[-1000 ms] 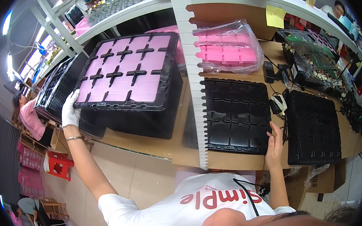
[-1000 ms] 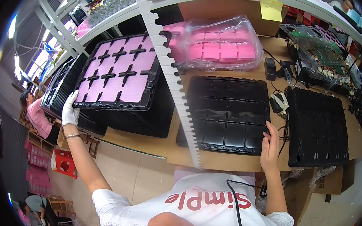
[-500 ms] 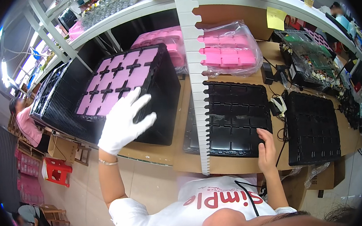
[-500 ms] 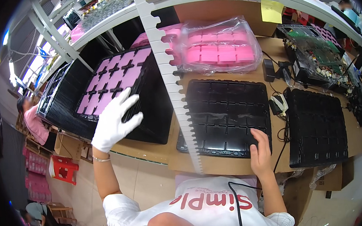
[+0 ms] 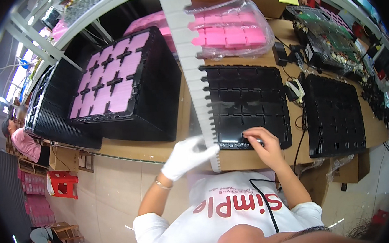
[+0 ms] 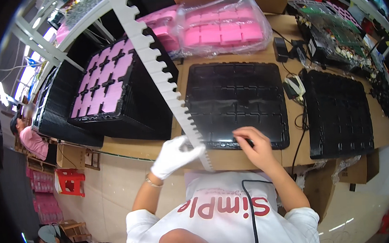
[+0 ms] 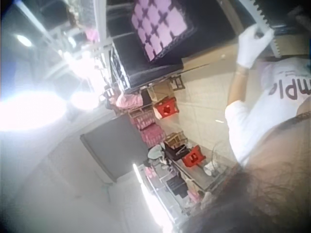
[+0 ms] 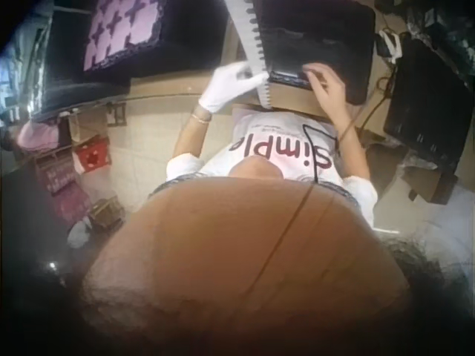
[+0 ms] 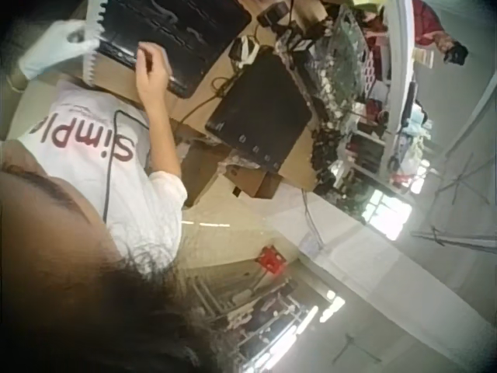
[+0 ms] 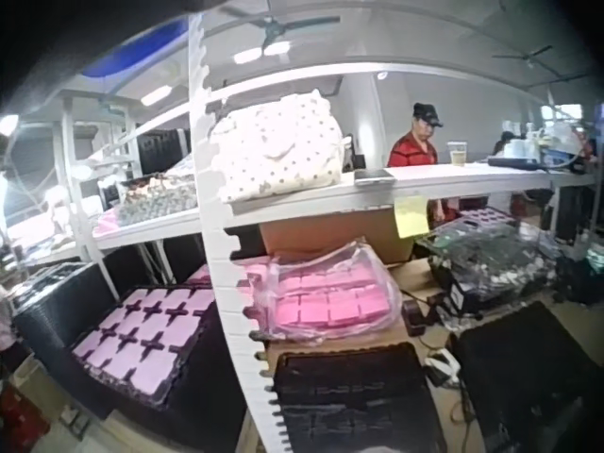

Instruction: The person places pink plastic inserts into black plastic trays on a workbench. They repeatedly pick up a pink insert, align it with the tray, and press it into place. The person also adjusts their shirt and touches their face area during the task.

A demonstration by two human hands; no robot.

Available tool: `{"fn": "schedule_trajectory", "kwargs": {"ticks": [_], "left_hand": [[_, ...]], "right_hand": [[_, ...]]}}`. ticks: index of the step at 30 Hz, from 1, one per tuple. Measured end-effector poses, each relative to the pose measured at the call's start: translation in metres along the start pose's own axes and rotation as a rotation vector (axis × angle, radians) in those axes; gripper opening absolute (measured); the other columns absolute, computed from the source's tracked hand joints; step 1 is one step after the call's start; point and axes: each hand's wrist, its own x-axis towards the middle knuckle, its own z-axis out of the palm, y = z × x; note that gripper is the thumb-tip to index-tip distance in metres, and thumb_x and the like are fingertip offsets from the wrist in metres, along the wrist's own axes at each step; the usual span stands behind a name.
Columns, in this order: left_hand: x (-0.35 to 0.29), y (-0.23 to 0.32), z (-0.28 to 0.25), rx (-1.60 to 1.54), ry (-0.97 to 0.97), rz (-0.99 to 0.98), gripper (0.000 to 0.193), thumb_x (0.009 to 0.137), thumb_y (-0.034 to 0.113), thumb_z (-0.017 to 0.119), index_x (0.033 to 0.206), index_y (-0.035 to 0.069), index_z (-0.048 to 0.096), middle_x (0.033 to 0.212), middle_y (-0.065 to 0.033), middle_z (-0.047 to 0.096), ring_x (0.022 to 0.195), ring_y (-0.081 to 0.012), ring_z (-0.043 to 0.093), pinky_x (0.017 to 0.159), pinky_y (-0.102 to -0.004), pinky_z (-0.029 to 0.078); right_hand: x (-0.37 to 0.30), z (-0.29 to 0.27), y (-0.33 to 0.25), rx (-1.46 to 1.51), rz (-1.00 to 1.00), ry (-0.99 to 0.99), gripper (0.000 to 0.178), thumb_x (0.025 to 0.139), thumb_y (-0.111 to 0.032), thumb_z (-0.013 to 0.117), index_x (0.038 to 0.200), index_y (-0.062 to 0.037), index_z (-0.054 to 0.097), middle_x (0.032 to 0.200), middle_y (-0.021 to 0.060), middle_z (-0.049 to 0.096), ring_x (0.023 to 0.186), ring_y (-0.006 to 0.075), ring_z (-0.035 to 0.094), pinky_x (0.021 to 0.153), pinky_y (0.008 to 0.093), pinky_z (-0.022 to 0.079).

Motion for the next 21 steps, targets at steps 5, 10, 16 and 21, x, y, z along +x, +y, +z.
{"fn": "schedule_trajectory", "kwargs": {"ticks": [5,10,16,21], "left_hand": [[0.013,-0.028,0.042,-0.766,0.297,-0.111,0.021,0.092,0.016,0.067,0.104,0.000,0.066,0.082,-0.0030,0.068,0.064,-0.0049,0.059,0.052,-0.0175,0.041],[0.020,-0.048,0.023,-1.127,0.256,0.038,0.056,0.106,0.043,0.033,0.122,-0.002,0.062,0.088,-0.0051,0.068,0.062,-0.0053,0.052,0.055,-0.0192,0.038],[0.017,-0.038,0.042,-0.625,0.136,-0.225,0.029,0.090,0.012,0.065,0.116,0.001,0.068,0.091,-0.0059,0.070,0.067,-0.0058,0.057,0.060,-0.0184,0.044],[0.030,-0.038,0.052,-0.868,0.412,-0.130,0.023,0.092,0.011,0.063,0.110,-0.004,0.068,0.092,-0.0086,0.070,0.067,-0.0086,0.061,0.059,-0.0210,0.048]], "right_hand": [[-0.011,0.052,0.020,0.312,0.245,-0.400,0.042,0.089,-0.015,0.069,0.127,-0.0028,0.056,0.117,0.0127,0.066,0.105,0.0188,0.065,0.090,0.0309,0.052],[-0.011,0.076,0.024,0.411,0.433,-0.437,0.022,0.088,-0.016,0.072,0.102,0.0001,0.065,0.090,0.0049,0.068,0.083,0.0096,0.063,0.075,0.0255,0.050],[0.012,0.074,0.014,0.444,0.468,-0.408,0.017,0.089,-0.016,0.070,0.098,-0.0019,0.066,0.089,0.0043,0.070,0.083,0.0081,0.063,0.075,0.0246,0.049],[0.005,0.070,0.011,0.470,0.458,-0.274,0.015,0.091,-0.007,0.068,0.101,0.0025,0.064,0.093,0.0079,0.070,0.085,0.0115,0.068,0.077,0.0226,0.053]]}}
